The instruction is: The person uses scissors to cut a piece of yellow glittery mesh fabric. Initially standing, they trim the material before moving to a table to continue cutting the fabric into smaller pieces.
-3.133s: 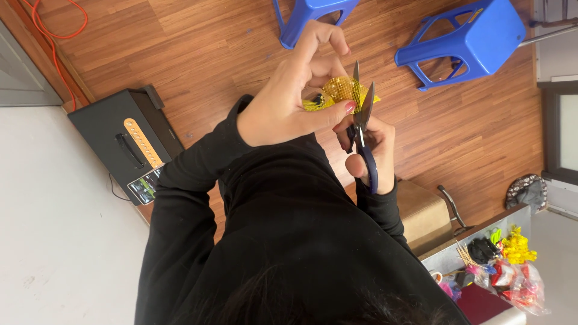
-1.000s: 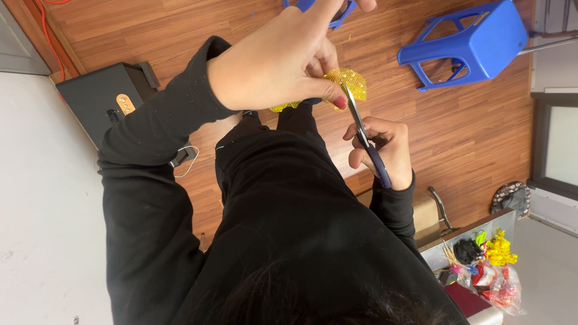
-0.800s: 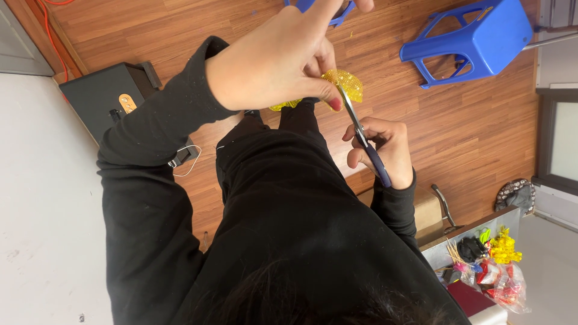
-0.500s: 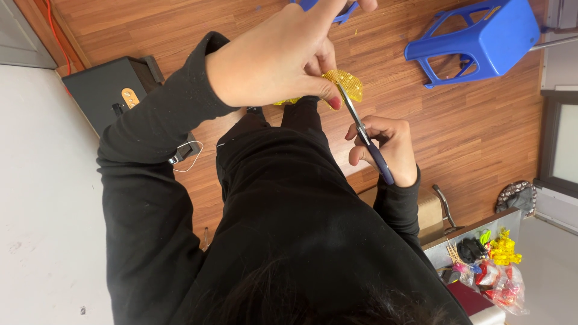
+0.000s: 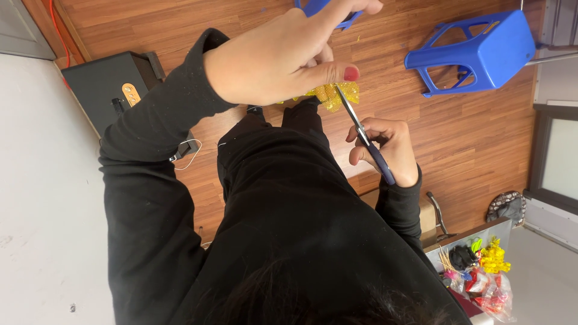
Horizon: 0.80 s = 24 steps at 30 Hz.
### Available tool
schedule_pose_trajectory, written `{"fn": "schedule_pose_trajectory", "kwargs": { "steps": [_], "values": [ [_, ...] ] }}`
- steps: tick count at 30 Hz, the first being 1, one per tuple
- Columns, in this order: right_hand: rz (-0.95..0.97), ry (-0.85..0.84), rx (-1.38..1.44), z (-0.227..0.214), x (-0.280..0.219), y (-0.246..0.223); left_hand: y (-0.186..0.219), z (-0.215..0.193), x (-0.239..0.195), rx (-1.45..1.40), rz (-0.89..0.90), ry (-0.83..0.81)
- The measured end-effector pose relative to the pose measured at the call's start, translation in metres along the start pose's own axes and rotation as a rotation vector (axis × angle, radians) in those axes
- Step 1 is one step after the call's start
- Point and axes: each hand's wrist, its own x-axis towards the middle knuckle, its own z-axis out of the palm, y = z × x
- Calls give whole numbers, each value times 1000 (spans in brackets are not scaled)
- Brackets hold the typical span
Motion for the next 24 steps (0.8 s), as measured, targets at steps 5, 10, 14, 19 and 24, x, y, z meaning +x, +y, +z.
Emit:
{"fn": "schedule_pose_trajectory", "kwargs": {
  "steps": [5,10,14,19,24],
  "values": [
    [17,-7,4,1,1,-4,-1,0,-3,-4,-35,-14],
    [11,2,7,-4,0,5,-4,4,-2,27,17,27],
    [43,35,16,-1,-3,4,-2,6,-1,12,1,11],
    [-20,56,39,-2,-6,7,-8,16,-4,15,37,47],
    [-79,73,131,0,-8,4,-1,34,-10,-175,1,250]
  ]
}}
